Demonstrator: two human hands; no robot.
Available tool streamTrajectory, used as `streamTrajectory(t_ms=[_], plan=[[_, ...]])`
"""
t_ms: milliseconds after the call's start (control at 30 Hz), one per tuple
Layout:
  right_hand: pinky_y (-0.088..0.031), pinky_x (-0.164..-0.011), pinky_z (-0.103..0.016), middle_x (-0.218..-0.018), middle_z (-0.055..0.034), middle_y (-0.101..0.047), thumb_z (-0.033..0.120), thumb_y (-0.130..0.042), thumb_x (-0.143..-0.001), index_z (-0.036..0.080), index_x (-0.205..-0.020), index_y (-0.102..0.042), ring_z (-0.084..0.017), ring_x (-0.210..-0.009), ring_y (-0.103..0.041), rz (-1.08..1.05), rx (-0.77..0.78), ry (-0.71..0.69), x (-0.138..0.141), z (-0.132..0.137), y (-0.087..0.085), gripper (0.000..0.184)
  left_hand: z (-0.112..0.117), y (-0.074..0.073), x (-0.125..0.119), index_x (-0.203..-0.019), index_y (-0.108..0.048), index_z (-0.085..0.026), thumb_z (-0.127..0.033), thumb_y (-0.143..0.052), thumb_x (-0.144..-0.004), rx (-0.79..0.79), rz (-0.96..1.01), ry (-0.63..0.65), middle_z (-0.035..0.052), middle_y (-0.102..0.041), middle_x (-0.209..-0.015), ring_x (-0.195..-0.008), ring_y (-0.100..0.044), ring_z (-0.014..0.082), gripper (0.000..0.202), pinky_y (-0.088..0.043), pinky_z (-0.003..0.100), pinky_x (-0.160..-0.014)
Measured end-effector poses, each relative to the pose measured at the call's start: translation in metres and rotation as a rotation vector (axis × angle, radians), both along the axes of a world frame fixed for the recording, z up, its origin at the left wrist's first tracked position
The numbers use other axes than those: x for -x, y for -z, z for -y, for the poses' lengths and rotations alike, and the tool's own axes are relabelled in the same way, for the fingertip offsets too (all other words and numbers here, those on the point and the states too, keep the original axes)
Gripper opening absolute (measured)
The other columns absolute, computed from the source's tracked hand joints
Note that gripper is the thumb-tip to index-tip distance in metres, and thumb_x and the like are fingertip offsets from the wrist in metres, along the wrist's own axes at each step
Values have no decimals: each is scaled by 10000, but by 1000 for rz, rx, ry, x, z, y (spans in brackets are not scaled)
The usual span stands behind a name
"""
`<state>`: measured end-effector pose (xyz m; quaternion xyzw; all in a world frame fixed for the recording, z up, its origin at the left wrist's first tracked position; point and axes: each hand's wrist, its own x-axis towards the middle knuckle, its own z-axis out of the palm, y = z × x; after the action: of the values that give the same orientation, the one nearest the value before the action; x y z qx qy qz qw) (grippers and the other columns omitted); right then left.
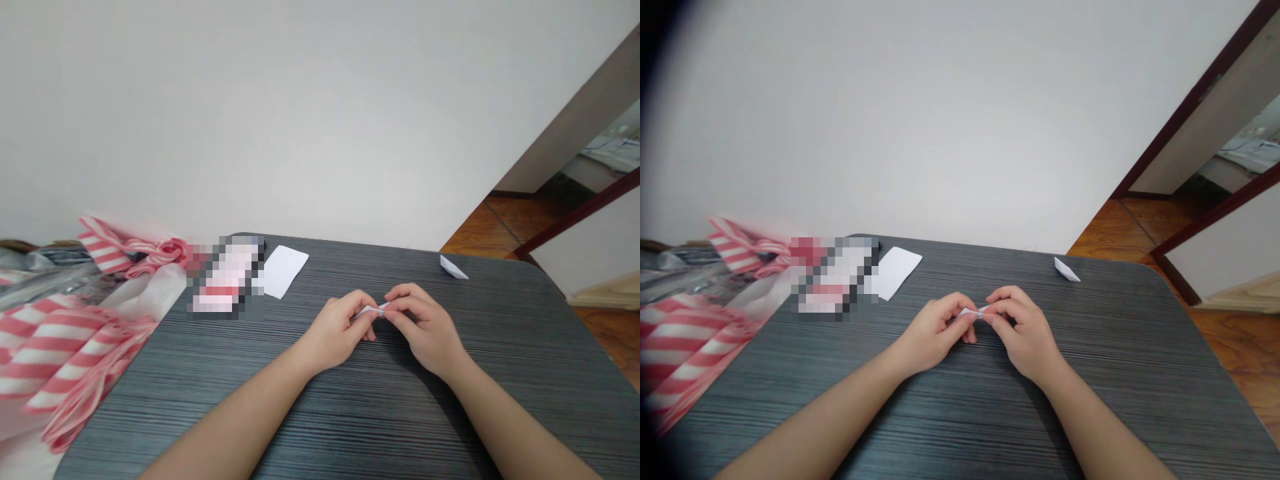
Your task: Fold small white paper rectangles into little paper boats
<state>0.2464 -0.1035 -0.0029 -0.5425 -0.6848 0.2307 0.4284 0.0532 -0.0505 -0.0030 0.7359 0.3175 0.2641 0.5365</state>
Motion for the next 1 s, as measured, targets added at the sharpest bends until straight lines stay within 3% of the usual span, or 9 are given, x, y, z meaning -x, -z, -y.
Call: streamTrajectory(t_ms=[1000], plan=[[-495,-703,-314,-979,-61,-624,233,-627,-888,217,-786,-683,-203,-884,-616,-66,58,44,-4,-1,3,117,1,7,-3,-967,-567,-187,-367,-492,-967,68,57,-45,15,-703,-682,-631,-650,139,196,-471,231,-612]])
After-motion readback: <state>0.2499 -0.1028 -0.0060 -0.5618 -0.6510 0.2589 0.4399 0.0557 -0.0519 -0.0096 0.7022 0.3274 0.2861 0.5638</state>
